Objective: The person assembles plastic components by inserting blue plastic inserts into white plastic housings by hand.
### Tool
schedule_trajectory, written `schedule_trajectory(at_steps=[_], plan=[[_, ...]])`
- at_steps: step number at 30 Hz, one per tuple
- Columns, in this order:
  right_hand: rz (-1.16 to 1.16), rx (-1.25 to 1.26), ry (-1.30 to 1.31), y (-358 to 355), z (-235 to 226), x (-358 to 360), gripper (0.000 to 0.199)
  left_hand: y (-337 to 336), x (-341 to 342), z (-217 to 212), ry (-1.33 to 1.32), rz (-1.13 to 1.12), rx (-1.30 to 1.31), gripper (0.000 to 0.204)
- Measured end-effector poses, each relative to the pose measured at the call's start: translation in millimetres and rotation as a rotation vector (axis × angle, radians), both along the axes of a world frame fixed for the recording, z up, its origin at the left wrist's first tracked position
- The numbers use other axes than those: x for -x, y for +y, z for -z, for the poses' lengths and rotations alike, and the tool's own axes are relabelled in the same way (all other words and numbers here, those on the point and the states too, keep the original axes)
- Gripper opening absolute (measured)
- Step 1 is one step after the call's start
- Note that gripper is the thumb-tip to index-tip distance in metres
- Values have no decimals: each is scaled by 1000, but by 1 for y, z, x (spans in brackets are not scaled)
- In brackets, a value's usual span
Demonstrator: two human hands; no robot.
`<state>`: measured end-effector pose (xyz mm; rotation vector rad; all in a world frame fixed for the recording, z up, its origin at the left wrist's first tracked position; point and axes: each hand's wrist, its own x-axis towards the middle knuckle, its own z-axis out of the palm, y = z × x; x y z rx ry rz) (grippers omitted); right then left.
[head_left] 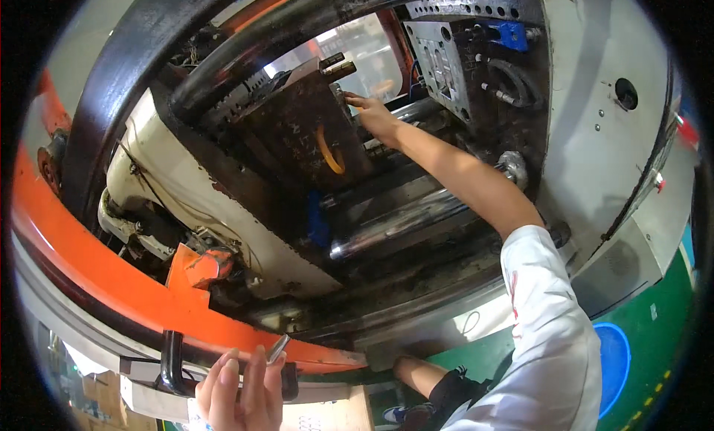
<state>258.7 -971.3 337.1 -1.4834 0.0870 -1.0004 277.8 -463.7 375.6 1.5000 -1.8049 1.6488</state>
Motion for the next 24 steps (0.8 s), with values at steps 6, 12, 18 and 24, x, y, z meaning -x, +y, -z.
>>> schedule_trajectory(at_steps=[6, 12, 18, 24], plan=[[98, -80, 171, 31, -22, 26, 57, -3, 4, -6, 7, -41, -7, 23], [433, 60, -67, 150, -14, 39, 24, -13, 9, -15, 8, 73, 55, 29], [197, 1217, -272, 291, -52, 117, 23, -12, 7, -17, 28, 141, 46, 34], [383, 1356, -290, 312, -40, 122, 26, -11, 7, -20, 5, 194, 50, 28]])
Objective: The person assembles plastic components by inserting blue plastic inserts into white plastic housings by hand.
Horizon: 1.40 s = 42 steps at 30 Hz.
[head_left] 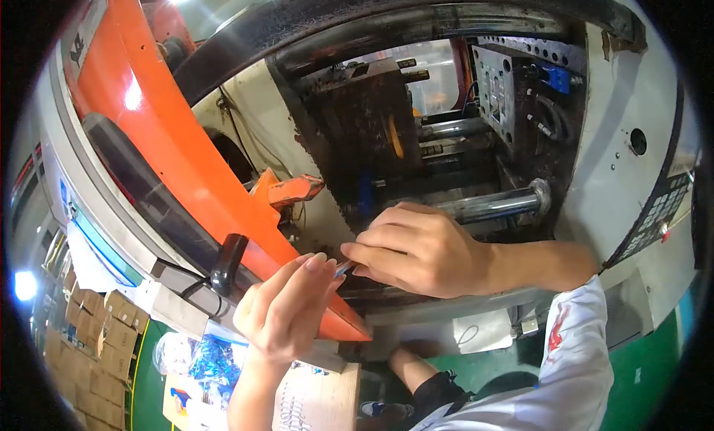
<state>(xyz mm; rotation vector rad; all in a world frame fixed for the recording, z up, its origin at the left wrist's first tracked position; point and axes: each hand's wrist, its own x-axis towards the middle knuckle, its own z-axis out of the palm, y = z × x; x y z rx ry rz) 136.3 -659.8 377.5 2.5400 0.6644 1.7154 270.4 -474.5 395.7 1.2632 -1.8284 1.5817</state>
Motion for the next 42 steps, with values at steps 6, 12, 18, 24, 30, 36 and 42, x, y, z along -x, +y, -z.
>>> schedule_trajectory(at_steps=[6, 12, 18, 24, 30, 36, 42], plan=[[88, 42, -41, 3, 3, -2, 23, 6, 2, 1, -7, -57, -87, 25], [71, 30, -61, -4, 16, -4, 21, 0, 1, 5, -18, -19, -16, 22], [234, -36, -152, -128, 26, -2, 14, 10, -6, 17, -58, -139, -8, 40], [309, -1001, 105, -317, 69, -58, 23, 13, -18, 20, -81, -73, -8, 49], [488, -1063, 112, -389, 52, -117, 31, 9, 5, 10, 40, -22, -58, 60], [557, -905, -62, -419, 57, -154, 37, 6, 3, 11, 22, -60, -104, 56], [400, -1003, 7, -423, 53, -165, 34, -1, 6, 12, -1, -64, -63, 58]])
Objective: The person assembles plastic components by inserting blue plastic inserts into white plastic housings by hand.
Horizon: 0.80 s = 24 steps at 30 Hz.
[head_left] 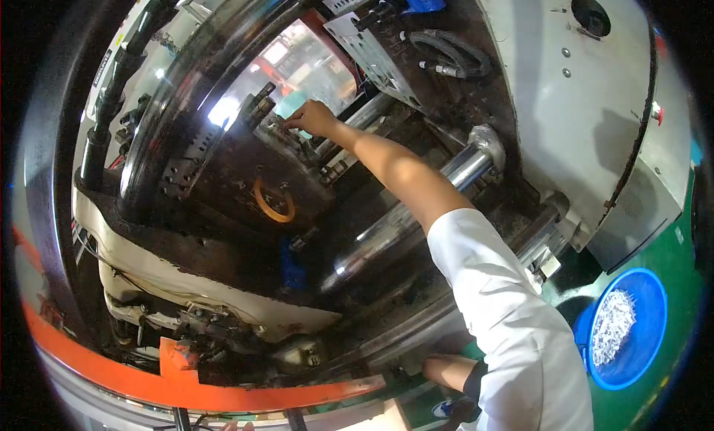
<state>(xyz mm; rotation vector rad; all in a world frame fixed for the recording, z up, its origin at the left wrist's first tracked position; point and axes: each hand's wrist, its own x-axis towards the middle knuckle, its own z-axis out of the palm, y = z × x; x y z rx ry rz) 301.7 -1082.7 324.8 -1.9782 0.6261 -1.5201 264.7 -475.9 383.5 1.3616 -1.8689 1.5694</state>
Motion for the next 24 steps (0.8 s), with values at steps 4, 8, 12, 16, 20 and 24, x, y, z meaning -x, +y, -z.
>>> schedule_trajectory(at_steps=[4, 8, 12, 16, 20, 24], plan=[[-23, -3, -58, -5, 3, -2, 33, 2, -4, 2, 22, -11, 4, 60], [-42, -52, -44, -8, 4, -6, 31, 6, -5, 3, 11, -48, -6, 61], [-137, -107, -21, -5, 2, -9, 26, 6, -3, 1, -1, -63, -1, 61], [-228, 96, 52, -14, 7, -8, 40, 5, -7, -1, -49, -26, -6, 61], [-314, 36, 88, 6, 7, -12, 63, 10, -17, -2, -80, 41, -7, 61], [-244, 182, 159, 15, 10, -7, 67, 8, -22, -6, -148, 126, 50, 59]])
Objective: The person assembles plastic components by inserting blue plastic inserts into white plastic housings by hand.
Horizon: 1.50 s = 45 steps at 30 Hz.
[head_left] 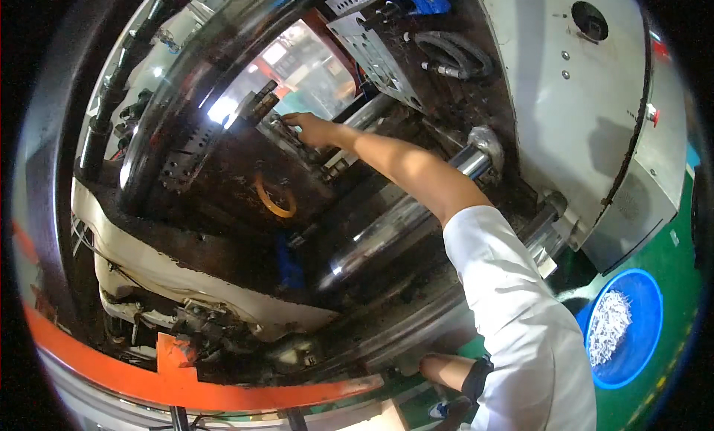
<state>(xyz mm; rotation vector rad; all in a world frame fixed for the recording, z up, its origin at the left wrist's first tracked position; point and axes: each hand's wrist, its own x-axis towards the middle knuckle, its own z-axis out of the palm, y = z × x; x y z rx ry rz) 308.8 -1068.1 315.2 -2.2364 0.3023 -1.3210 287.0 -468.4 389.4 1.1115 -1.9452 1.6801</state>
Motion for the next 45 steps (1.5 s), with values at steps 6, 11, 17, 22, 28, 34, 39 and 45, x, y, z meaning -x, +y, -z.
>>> schedule_trajectory(at_steps=[6, 11, 17, 22, 28, 34, 39, 45], plan=[[60, -214, 59, 20, -11, 2, 69, -4, 10, -3, 11, 36, 78, 47], [322, -149, 117, -19, 6, 2, 58, -12, 42, -11, 308, -53, 59, 41], [476, -551, -167, 75, -33, 39, 41, 11, 19, 16, 616, 7, 51, 35], [-79, -759, -755, 147, -45, 121, 29, -2, 37, 11, 724, 128, 111, 37], [-223, -60, -657, 329, -35, 251, 17, 21, 84, 7, 913, 357, -389, 26], [-245, 828, -143, 465, 39, 331, 25, 175, 102, 117, 1029, -180, -755, 21], [-393, 736, 207, 508, 68, 328, 25, 337, 84, 268, 1323, -379, -742, 18], [-693, 729, 353, 573, 74, 238, 35, 450, 139, 323, 1663, -670, -472, 15]])
